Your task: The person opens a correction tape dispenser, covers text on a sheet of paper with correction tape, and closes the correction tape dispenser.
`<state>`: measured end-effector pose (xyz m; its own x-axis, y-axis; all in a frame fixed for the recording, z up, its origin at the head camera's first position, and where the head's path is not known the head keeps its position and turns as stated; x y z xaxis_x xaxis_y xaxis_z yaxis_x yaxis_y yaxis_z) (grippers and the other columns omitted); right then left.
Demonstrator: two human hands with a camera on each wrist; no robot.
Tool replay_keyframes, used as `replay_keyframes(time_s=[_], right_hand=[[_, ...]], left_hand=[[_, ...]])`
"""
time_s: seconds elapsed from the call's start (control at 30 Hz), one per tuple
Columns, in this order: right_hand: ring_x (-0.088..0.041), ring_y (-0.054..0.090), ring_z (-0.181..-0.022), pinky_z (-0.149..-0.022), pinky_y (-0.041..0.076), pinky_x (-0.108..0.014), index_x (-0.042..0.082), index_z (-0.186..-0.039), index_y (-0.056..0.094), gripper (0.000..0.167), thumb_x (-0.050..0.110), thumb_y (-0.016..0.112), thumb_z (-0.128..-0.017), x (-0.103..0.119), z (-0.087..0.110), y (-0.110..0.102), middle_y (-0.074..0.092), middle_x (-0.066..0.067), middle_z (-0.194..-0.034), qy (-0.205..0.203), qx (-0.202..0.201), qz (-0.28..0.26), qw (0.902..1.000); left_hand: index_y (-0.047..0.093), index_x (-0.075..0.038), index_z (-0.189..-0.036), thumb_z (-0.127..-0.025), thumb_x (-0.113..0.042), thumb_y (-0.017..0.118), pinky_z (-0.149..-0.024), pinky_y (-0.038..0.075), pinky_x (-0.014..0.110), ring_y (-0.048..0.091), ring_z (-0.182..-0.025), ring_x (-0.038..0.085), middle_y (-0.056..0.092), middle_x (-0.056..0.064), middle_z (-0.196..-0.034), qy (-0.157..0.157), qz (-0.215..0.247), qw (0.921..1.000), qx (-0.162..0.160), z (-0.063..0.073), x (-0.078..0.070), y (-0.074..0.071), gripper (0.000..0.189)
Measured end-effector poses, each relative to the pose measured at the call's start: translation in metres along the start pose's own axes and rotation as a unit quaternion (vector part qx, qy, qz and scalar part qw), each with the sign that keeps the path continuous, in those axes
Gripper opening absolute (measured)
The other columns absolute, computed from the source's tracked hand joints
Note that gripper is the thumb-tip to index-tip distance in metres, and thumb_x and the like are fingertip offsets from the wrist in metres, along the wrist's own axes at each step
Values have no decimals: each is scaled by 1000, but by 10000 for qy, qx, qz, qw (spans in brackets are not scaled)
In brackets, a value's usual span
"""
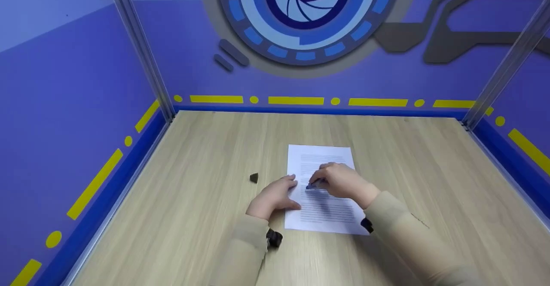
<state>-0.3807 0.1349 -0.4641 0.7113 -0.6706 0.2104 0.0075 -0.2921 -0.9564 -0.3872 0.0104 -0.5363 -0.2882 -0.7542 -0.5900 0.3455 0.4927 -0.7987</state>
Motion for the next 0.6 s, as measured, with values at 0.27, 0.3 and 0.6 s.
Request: replay_keyframes(time_s=[0.27,0.3,0.6], right_hand=[[-24,75,-91,-82,63,-44,13,-99,82,20,-1,76,-87,11,-7,9,77,-3,-94,21,28,122,9999],[-24,75,-92,-83,63,-45,14,-100,82,20,-1,75,-87,12,-8,10,77,-3,-95,49,57,133,9999],[-26,74,-94,-83,62,-48,15,-101,82,20,1,76,-87,16,-11,13,77,-3,-97,117,167,361,9991]], left_hand=[[55,0,-146,-81,-21,87,-128,33,42,40,-152,32,44,12,-162,8,-41,10000,20,-1,0,1,76],[55,0,-146,-81,-21,87,-128,32,42,40,-152,32,44,12,-163,18,-57,10000,15,-1,0,1,76],[54,-1,-147,-81,-21,88,-128,32,42,39,-153,31,43,11,-163,-20,25,10000,24,-1,1,1,77]])
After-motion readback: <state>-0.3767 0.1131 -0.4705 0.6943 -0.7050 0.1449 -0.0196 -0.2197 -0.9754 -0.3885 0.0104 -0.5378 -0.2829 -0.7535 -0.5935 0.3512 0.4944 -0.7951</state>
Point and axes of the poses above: each hand's wrist, its own z-axis away from the middle knuckle, its own y-axis out of the palm, x = y × z, the point moved 9 cm from there along -z, towards the middle knuckle
